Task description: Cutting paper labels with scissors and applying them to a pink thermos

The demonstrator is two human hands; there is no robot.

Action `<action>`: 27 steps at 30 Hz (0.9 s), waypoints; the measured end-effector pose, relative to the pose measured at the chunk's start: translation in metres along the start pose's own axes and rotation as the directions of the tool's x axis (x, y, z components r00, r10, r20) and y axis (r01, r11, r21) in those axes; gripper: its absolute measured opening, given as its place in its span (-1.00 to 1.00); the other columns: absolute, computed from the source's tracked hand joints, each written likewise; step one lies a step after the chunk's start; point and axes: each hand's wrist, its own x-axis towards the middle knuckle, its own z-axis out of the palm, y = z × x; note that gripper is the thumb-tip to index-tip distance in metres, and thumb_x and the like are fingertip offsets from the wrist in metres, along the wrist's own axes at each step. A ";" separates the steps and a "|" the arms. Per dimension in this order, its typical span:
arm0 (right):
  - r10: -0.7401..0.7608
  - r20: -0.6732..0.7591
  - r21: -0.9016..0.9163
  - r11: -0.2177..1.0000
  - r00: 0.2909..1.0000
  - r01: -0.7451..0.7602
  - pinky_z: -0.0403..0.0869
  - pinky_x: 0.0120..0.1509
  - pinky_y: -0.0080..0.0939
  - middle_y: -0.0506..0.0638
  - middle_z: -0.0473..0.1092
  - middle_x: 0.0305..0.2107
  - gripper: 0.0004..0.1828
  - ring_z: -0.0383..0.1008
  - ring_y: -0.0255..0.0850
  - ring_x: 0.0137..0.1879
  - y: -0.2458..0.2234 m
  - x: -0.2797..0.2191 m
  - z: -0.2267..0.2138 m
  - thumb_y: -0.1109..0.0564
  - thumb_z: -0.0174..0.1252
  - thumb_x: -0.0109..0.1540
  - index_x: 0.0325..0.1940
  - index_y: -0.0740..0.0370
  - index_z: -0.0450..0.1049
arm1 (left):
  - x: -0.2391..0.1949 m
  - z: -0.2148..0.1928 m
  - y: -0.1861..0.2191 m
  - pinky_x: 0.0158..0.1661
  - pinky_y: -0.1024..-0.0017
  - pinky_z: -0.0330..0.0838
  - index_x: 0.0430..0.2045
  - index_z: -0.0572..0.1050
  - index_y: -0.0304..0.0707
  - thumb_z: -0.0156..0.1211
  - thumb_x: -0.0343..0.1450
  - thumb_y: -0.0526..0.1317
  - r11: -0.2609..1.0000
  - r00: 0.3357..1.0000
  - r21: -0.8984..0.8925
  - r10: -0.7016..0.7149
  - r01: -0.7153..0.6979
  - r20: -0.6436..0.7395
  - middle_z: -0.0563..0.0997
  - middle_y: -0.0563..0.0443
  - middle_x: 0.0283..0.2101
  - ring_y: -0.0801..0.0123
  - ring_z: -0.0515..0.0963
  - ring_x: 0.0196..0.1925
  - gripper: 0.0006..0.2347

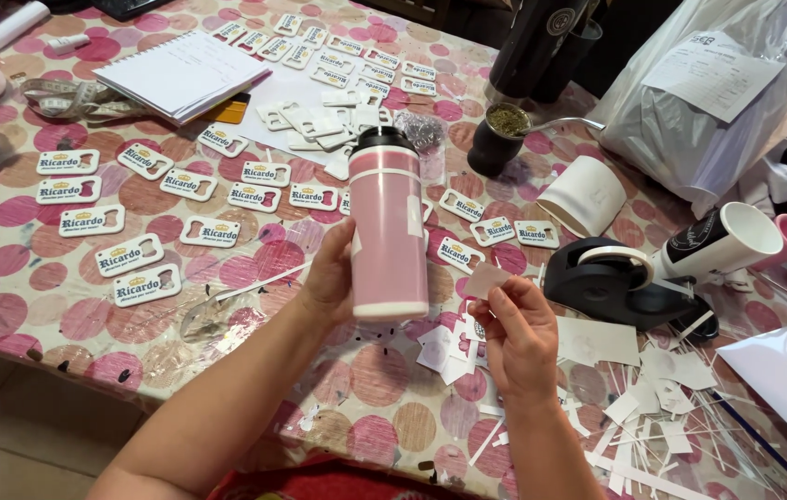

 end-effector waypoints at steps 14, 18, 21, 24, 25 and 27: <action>-0.010 -0.015 -0.047 0.999 1.000 0.009 0.65 -0.02 -0.02 0.11 0.43 -0.42 -0.85 0.51 -0.18 -0.32 0.002 -0.002 -0.001 0.32 0.18 0.29 -0.04 0.38 0.48 | -0.002 0.000 0.000 -0.12 0.07 0.60 -0.06 0.52 -0.36 0.25 0.27 0.06 0.986 0.972 0.164 0.062 -0.025 -0.226 0.63 -0.28 -0.19 -0.01 0.67 -0.16 -0.51; -0.039 -0.022 -0.108 0.993 0.999 0.036 0.66 -0.07 -0.07 0.14 0.43 -0.42 -0.86 0.56 -0.12 -0.33 0.006 -0.004 -0.001 0.36 0.17 0.28 -0.06 0.41 0.46 | -0.004 -0.003 0.000 0.02 0.00 0.52 0.17 0.39 -0.22 0.25 0.27 0.04 0.907 0.971 0.420 0.118 -0.019 -0.210 0.58 -0.25 -0.05 0.04 0.62 -0.02 -0.42; -0.052 -0.006 -0.180 0.982 0.999 0.050 0.66 -0.09 -0.09 0.16 0.44 -0.43 -0.85 0.55 -0.12 -0.35 0.009 -0.005 0.002 0.37 0.20 0.26 -0.07 0.45 0.47 | -0.006 0.001 0.001 0.01 0.02 0.52 0.16 0.43 -0.18 0.25 0.27 0.03 0.903 0.971 0.429 0.124 -0.024 -0.206 0.59 -0.26 -0.05 0.05 0.61 -0.02 -0.44; -0.050 0.034 -0.260 0.964 0.998 0.057 0.65 -0.12 -0.06 0.19 0.45 -0.42 -0.79 0.54 -0.13 -0.34 0.009 -0.008 0.011 0.38 0.23 0.23 -0.04 0.49 0.49 | -0.008 -0.007 -0.002 0.00 0.03 0.53 0.15 0.46 -0.14 0.26 0.27 0.06 0.921 0.965 0.387 0.073 0.032 -0.252 0.60 -0.24 0.00 0.00 0.62 -0.03 -0.45; -0.047 0.037 -0.263 0.963 0.998 0.055 0.65 -0.12 -0.06 0.19 0.45 -0.42 -0.79 0.54 -0.13 -0.34 0.008 -0.008 0.014 0.38 0.23 0.23 -0.04 0.49 0.49 | -0.005 -0.013 -0.003 0.00 0.03 0.53 0.15 0.46 -0.14 0.26 0.27 0.06 0.923 0.964 0.383 0.075 0.029 -0.254 0.60 -0.24 0.00 0.00 0.62 -0.03 -0.45; -0.017 0.091 -0.335 0.941 0.996 0.047 0.59 -0.20 -0.22 0.18 0.47 -0.42 -0.75 0.51 -0.19 -0.34 0.006 -0.010 0.021 0.35 0.30 0.20 -0.05 0.50 0.52 | 0.001 -0.027 -0.006 -0.04 0.07 0.53 0.17 0.45 -0.09 0.24 0.30 0.05 0.915 0.978 0.403 0.076 0.010 -0.196 0.61 -0.19 -0.03 0.07 0.62 -0.06 -0.47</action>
